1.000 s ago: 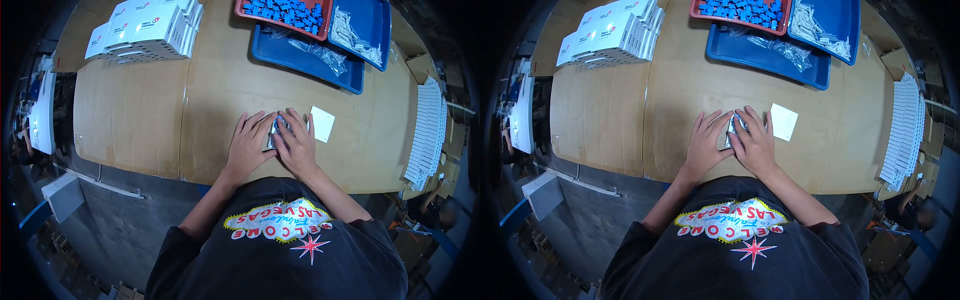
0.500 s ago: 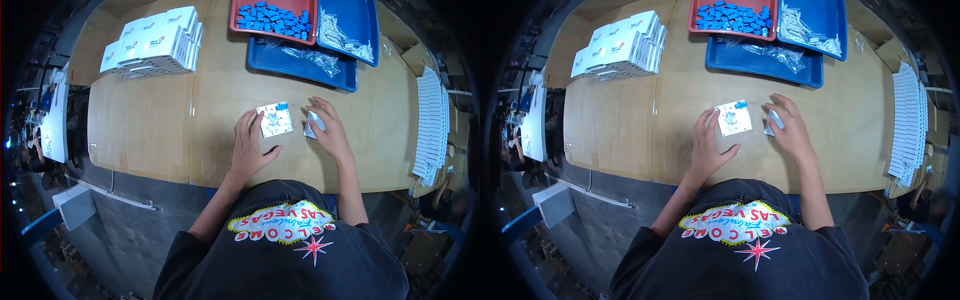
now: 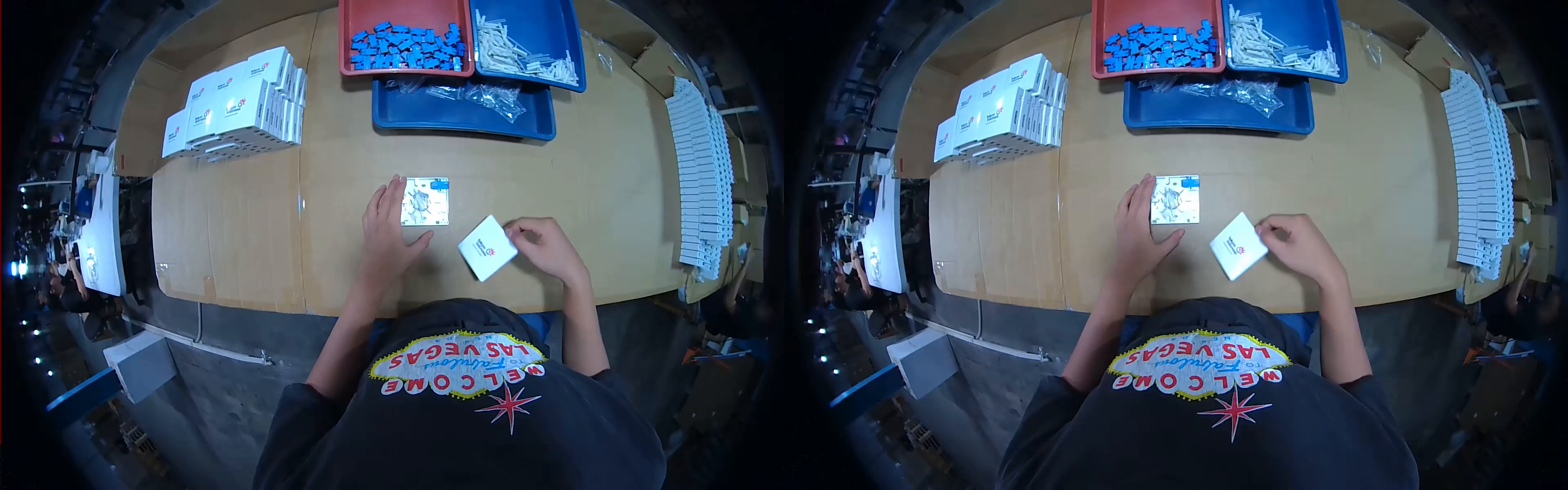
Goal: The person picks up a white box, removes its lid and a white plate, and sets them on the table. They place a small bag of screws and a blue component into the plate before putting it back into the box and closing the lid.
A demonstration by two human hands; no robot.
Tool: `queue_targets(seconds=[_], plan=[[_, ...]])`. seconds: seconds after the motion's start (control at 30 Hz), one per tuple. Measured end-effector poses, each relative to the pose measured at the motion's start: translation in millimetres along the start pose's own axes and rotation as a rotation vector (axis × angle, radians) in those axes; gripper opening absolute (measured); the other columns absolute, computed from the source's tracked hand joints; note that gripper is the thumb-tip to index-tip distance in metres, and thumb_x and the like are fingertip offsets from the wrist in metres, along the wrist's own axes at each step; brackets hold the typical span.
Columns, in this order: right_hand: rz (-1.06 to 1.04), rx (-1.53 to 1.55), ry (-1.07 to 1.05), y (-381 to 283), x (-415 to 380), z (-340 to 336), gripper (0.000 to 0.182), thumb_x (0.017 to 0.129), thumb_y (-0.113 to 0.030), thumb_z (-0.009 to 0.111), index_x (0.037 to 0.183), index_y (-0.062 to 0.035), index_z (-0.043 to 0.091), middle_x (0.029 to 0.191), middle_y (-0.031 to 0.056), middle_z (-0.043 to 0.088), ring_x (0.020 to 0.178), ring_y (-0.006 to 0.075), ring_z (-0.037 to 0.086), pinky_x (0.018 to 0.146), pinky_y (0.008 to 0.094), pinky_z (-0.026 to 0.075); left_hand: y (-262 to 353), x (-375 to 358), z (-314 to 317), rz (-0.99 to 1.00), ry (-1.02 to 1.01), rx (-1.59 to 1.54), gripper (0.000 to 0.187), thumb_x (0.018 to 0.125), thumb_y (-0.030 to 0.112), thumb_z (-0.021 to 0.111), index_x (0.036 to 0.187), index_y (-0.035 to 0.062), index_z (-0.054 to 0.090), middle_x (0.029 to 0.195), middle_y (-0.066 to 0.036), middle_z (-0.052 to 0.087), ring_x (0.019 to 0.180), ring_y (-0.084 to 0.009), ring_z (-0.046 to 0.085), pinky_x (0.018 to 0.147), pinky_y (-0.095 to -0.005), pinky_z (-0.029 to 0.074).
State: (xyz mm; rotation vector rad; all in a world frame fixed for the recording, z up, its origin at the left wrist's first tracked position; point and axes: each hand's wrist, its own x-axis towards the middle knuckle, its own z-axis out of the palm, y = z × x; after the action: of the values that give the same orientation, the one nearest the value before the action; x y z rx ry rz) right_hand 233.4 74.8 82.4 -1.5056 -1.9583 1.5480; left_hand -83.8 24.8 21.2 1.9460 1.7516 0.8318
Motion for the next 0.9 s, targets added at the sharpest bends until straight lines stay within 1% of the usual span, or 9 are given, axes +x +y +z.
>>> queue_targets(seconds=[0.1,0.2,0.3,0.4,0.6,0.7,0.73,0.83,0.9], plan=[[-0.061,-0.165,0.214,6.8,11.1,-2.9,0.023,0.094,-0.021,0.07,0.106,-0.0013,0.073,0.101,0.0141,0.072,0.093,0.0291,0.07,0.084,0.0381,0.055,3.9,7.8,-1.0,0.006,-0.009,0.054,0.103,0.072,0.029,0.09,0.158,0.0041,0.039,0.16,-0.019,0.043,0.144,-0.041,0.039,0.118,-0.0506,0.03],[-0.102,-0.369,0.48,-9.1,10.4,19.2,0.037,0.092,-0.028,0.074,0.118,-0.0022,0.07,0.11,0.015,0.069,0.103,0.0319,0.068,0.091,0.0408,0.055,7.3,15.6,-5.3,-0.032,-0.046,0.039,0.101,0.072,0.028,0.092,0.156,0.0054,0.042,0.157,-0.016,0.046,0.144,-0.0398,0.039,0.118,-0.049,0.03],[-0.137,-0.464,0.478,-24.6,-0.4,53.2,0.057,0.085,-0.034,0.081,0.131,-0.0042,0.064,0.132,0.017,0.061,0.122,0.0366,0.06,0.098,0.044,0.052,10.7,19.4,-6.2,-0.02,-0.013,0.005,0.098,0.07,0.029,0.093,0.153,0.0066,0.047,0.146,-0.018,0.05,0.14,-0.0392,0.041,0.118,-0.0497,0.03],[-0.143,-0.579,0.485,-27.6,-12.0,87.8,0.073,0.077,-0.032,0.088,0.138,-0.0059,0.059,0.148,0.0174,0.05,0.133,0.0417,0.051,0.106,0.0461,0.048,15.2,17.3,-6.0,-0.004,0.059,-0.075,0.095,0.069,0.027,0.095,0.15,0.0068,0.051,0.138,-0.018,0.049,0.136,-0.0382,0.046,0.114,-0.0495,0.037],[-0.213,-0.486,0.316,-12.9,-9.0,63.4,0.08,0.075,-0.021,0.087,0.146,-0.0064,0.053,0.152,0.024,0.046,0.14,0.0399,0.046,0.112,0.0468,0.045,29.3,11.8,-8.9,-0.217,0.1,-0.71,0.097,0.076,0.009,0.091,0.158,0.008,0.04,0.139,-0.013,0.048,0.135,-0.0277,0.05,0.115,-0.0412,0.043],[-0.244,0.05,0.292,-6.7,-0.8,29.5,0.081,0.077,-0.017,0.084,0.149,-0.0055,0.05,0.153,0.0222,0.047,0.143,0.0374,0.047,0.118,0.0461,0.042,46.5,14.0,-25.2,-0.424,-0.012,-1.261,0.09,0.084,0.008,0.081,0.161,0.0072,0.033,0.146,-0.013,0.044,0.136,-0.0285,0.051,0.116,-0.0449,0.043],[-0.205,0.51,0.172,-6.0,4.4,18.5,0.086,0.08,-0.019,0.082,0.154,-0.0024,0.044,0.155,0.0228,0.047,0.144,0.0358,0.05,0.121,0.0459,0.04,47.3,11.0,-25.6,-0.449,-0.032,-1.382,0.085,0.088,0.014,0.076,0.161,0.0072,0.033,0.147,-0.015,0.045,0.137,-0.0293,0.051,0.117,-0.0452,0.042],[-0.24,1.075,0.02,-29.0,0.3,-23.9,0.089,0.082,-0.025,0.077,0.158,0.0012,0.037,0.156,0.0267,0.046,0.143,0.0385,0.051,0.123,0.0445,0.038,54.6,7.8,-25.1,-0.519,-0.124,-1.726,0.074,0.098,0.033,0.059,0.163,0.0082,0.031,0.152,-0.02,0.047,0.14,-0.0319,0.05,0.119,-0.0463,0.039],[-0.306,1.221,-0.042,-34.5,3.2,-34.3,0.095,0.081,-0.029,0.071,0.161,0.0017,0.029,0.159,0.0337,0.038,0.144,0.0449,0.049,0.122,0.0497,0.039,67.5,11.6,-30.0,-0.566,-0.212,-1.929,0.072,0.103,0.044,0.044,0.164,0.01,0.03,0.155,-0.024,0.047,0.14,-0.0338,0.051,0.12,-0.0469,0.037]])
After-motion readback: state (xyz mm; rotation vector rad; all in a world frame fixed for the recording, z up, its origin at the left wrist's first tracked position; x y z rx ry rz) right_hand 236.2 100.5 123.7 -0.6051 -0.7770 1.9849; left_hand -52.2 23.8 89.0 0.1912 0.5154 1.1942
